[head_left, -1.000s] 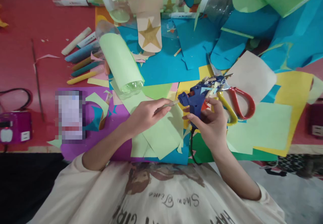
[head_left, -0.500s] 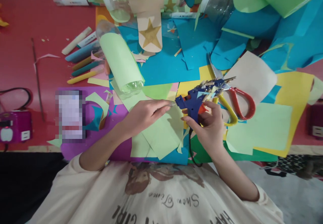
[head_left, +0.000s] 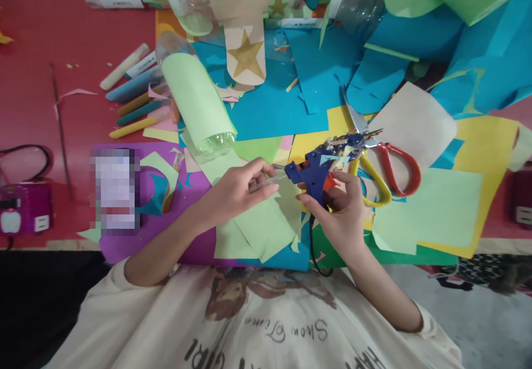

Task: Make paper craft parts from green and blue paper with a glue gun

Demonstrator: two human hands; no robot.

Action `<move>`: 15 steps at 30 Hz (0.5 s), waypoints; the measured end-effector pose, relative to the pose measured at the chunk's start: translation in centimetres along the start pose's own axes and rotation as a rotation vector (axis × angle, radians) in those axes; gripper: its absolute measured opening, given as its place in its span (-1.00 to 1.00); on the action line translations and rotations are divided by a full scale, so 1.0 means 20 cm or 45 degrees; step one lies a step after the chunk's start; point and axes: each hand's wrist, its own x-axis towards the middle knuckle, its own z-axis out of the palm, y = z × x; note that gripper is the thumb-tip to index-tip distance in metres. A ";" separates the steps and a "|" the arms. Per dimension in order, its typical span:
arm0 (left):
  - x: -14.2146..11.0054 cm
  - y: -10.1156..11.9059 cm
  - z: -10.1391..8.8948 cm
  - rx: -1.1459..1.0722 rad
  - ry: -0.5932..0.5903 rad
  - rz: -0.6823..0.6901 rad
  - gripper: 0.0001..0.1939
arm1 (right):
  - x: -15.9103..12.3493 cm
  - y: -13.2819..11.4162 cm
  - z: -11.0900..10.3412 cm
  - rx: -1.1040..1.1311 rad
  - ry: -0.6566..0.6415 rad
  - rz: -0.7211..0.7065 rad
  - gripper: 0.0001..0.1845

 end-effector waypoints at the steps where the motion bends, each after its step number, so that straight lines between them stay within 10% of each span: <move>1: -0.01 0.00 0.00 -0.008 -0.003 -0.009 -0.80 | 0.00 0.00 0.00 0.001 -0.004 -0.007 -0.50; 15: -0.01 0.05 0.00 0.031 -0.011 -0.008 -0.82 | -0.03 0.07 0.00 -0.066 0.021 -0.115 -0.51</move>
